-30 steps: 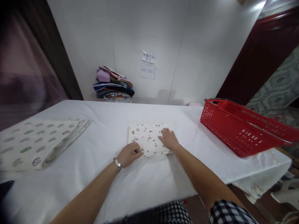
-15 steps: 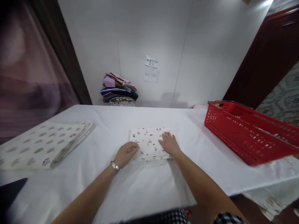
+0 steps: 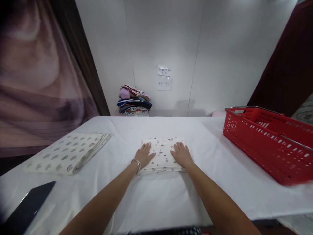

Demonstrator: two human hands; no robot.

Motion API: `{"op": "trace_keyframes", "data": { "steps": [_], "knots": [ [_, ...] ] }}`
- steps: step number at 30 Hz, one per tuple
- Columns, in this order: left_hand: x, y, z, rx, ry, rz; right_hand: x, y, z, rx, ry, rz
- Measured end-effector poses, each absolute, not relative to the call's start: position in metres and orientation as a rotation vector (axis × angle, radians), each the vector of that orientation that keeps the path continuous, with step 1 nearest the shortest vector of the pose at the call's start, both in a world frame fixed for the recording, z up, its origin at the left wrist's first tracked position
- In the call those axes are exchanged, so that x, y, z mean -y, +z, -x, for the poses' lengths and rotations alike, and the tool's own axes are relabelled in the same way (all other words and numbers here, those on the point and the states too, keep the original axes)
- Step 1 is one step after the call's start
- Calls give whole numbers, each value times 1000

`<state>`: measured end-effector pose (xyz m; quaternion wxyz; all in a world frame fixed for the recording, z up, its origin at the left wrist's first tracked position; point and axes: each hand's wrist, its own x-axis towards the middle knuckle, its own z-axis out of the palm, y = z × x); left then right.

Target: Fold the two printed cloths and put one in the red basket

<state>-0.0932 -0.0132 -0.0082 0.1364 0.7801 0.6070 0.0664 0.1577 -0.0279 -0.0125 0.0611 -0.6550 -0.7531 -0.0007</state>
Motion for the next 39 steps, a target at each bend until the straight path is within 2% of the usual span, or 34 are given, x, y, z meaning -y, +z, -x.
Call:
{"op": "trace_keyframes", "data": {
  "steps": [8,16,26,34,39],
  "knots": [
    [13,-9,93,-1776,218,-2257,27,-12,-157,2282,11,1971],
    [13,-7,93,-1780,151,-2279,43,20,-135,2336,175,1928],
    [18,11,85,-1799,40,-2219,74,-2,-117,2384,127,1845],
    [49,-16,88,-1747,265,-2277,74,2,-113,2356,132,1852],
    [55,-14,89,-1762,427,-2226,69,10,-125,2253,439,1816]
  ]
}}
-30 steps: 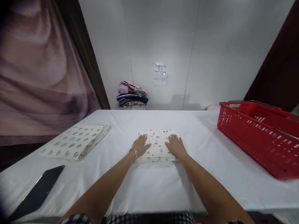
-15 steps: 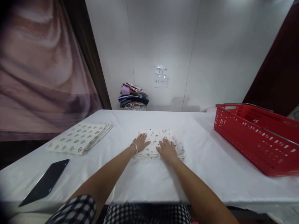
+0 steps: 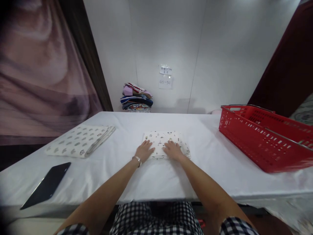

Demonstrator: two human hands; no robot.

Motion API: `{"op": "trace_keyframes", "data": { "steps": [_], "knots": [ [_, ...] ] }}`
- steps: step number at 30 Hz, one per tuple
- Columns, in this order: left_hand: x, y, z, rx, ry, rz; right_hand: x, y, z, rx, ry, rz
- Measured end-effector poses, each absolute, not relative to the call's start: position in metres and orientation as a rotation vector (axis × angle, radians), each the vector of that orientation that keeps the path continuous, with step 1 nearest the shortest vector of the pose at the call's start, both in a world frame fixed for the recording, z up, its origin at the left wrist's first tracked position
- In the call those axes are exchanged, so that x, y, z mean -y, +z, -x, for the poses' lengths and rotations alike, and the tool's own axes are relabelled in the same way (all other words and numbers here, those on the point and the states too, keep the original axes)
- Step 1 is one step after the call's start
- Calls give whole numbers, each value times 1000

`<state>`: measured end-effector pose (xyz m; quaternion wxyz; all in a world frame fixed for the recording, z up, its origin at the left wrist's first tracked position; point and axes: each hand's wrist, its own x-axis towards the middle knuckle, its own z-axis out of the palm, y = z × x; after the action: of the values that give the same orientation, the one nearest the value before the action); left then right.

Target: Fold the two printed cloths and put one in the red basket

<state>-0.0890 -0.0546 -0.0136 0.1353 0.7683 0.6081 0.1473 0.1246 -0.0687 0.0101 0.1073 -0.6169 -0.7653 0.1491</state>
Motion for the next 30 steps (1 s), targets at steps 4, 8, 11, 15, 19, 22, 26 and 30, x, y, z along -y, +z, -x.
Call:
{"op": "trace_keyframes", "data": {
  "steps": [4,8,11,15,19,22,26,30],
  "knots": [
    [64,-13,92,-1875,636,-2121,63,13,-162,1896,435,1839],
    [70,-9,92,-1985,684,-1965,65,7,-199,1466,644,1934],
    [65,0,92,-1997,677,-1811,69,3,-210,1367,770,1939],
    [50,12,98,-1985,629,-1552,70,8,-211,1296,860,1923],
    [40,14,107,-1997,599,-1431,68,19,-211,1186,1041,1930],
    [39,11,109,-1994,631,-1386,66,26,-212,1089,1273,1866],
    [40,10,105,-1964,700,-1381,64,29,-216,983,1423,1762],
    [33,15,112,-1890,806,-1376,78,23,-210,946,1452,1663]
  ]
}}
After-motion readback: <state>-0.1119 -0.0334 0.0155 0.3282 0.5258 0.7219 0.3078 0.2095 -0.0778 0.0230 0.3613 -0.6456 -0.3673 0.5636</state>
